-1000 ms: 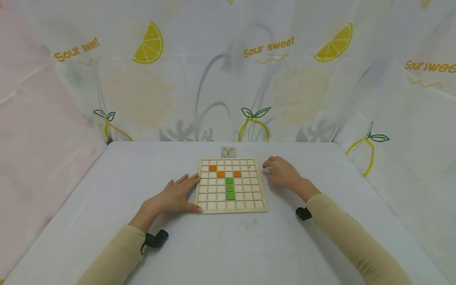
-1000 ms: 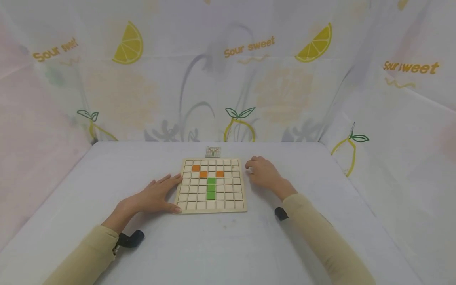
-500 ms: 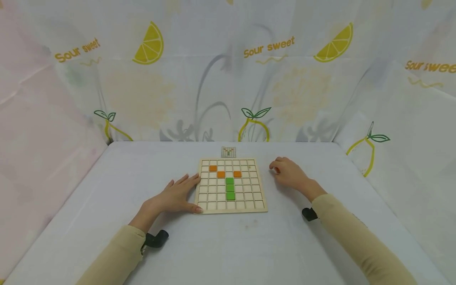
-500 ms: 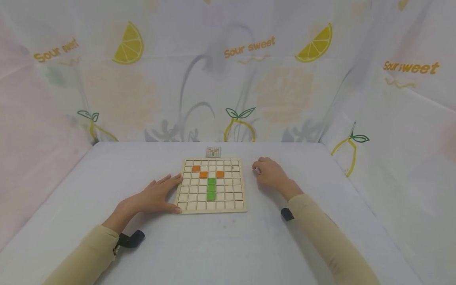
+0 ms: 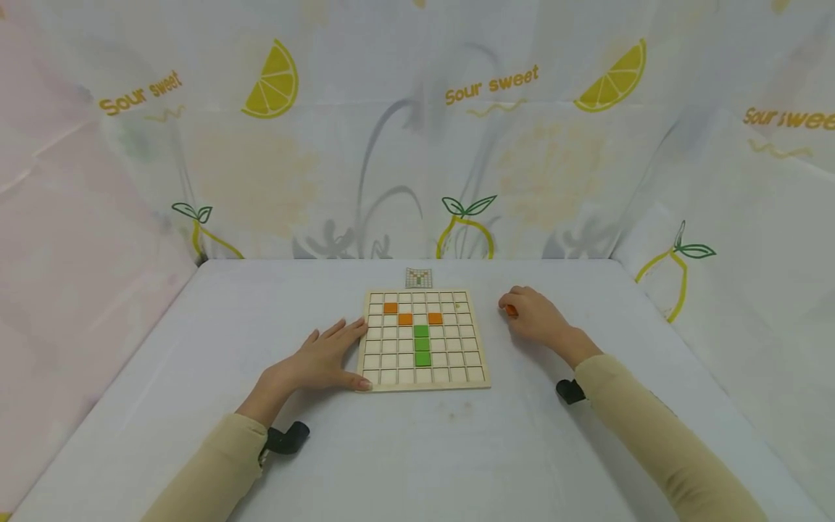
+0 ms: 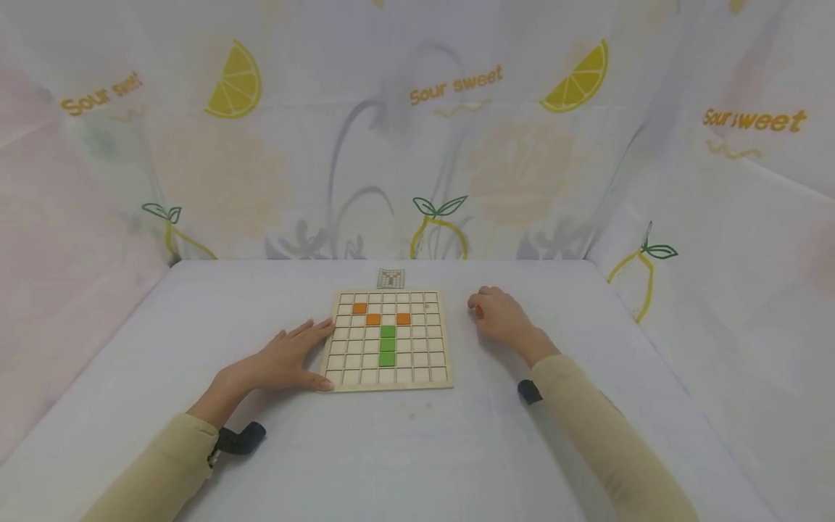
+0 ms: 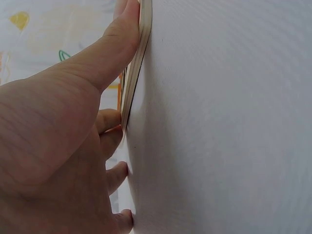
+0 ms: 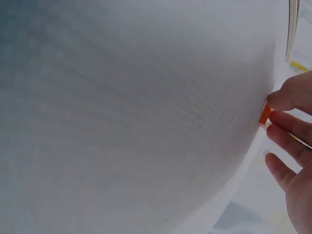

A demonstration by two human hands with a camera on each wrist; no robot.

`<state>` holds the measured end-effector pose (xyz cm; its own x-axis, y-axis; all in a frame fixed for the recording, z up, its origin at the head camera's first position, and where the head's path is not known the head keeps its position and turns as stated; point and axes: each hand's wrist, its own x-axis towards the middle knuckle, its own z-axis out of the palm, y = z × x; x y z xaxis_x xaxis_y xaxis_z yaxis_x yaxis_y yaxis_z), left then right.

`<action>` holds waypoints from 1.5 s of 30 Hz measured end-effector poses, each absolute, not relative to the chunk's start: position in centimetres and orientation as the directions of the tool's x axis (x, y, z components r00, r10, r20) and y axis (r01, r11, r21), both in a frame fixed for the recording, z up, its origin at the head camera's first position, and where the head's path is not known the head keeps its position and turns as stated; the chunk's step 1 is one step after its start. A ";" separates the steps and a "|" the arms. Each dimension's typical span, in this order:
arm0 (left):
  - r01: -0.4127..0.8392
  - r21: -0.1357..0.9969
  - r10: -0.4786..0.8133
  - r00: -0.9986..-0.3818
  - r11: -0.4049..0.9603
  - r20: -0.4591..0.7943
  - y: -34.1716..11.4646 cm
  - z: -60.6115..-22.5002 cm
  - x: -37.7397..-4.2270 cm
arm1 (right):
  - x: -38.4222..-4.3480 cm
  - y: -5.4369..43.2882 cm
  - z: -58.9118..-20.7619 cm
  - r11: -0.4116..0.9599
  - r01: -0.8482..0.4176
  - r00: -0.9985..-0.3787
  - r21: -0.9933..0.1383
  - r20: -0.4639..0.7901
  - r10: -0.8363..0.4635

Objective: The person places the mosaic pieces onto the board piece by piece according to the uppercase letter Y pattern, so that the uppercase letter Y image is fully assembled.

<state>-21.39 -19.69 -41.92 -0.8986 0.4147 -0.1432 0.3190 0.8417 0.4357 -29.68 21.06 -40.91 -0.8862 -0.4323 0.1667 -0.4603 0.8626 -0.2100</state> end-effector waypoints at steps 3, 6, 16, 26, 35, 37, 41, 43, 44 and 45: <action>0.322 0.430 0.416 -0.898 0.843 -0.144 -19.7 -41.8 -21.3 | -29.7 21.1 -40.8 0.875 -0.439 -0.897 -0.204 0.163 -0.412; 0.325 0.426 0.418 -0.897 0.844 -0.142 -19.7 -41.7 -21.3 | -29.8 21.0 -40.8 0.882 -0.427 -0.903 -0.198 0.151 -0.403; 0.317 0.426 0.414 -0.897 0.847 -0.156 -19.6 -41.6 -21.3 | -29.8 20.8 -41.1 0.886 -0.432 -0.900 -0.169 0.138 -0.412; 0.312 0.427 0.411 -0.897 0.849 -0.162 -19.7 -41.6 -21.3 | -29.8 21.0 -40.5 0.882 -0.423 -0.906 -0.209 0.109 -0.409; 0.314 0.428 0.410 -0.899 0.848 -0.152 -19.6 -41.6 -21.3 | -30.2 21.4 -40.7 0.879 -0.434 -0.901 -0.197 0.120 -0.418; 0.312 0.431 0.409 -0.899 0.847 -0.153 -19.6 -41.6 -21.3 | -30.3 21.5 -40.7 0.876 -0.440 -0.898 -0.197 0.119 -0.424; 0.312 0.429 0.408 -0.900 0.847 -0.151 -19.7 -41.5 -21.3 | -30.5 21.4 -40.7 0.876 -0.439 -0.899 -0.199 0.109 -0.425; 0.311 0.431 0.408 -0.900 0.847 -0.154 -19.6 -41.5 -21.2 | -30.5 21.3 -40.8 0.875 -0.441 -0.897 -0.198 0.109 -0.428; 0.311 0.430 0.408 -0.900 0.847 -0.154 -19.6 -41.4 -21.2 | -30.5 21.3 -40.8 0.875 -0.442 -0.897 -0.196 0.108 -0.429; 0.311 0.431 0.408 -0.900 0.847 -0.154 -19.6 -41.4 -21.2 | -30.5 21.2 -40.9 0.874 -0.445 -0.896 -0.195 0.109 -0.431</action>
<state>-21.23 -19.59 -41.41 -0.8997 0.4083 -0.1543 0.3106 0.8473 0.4307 -30.52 21.25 -40.89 -0.8956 -0.4314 0.1086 -0.4448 0.8741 -0.1953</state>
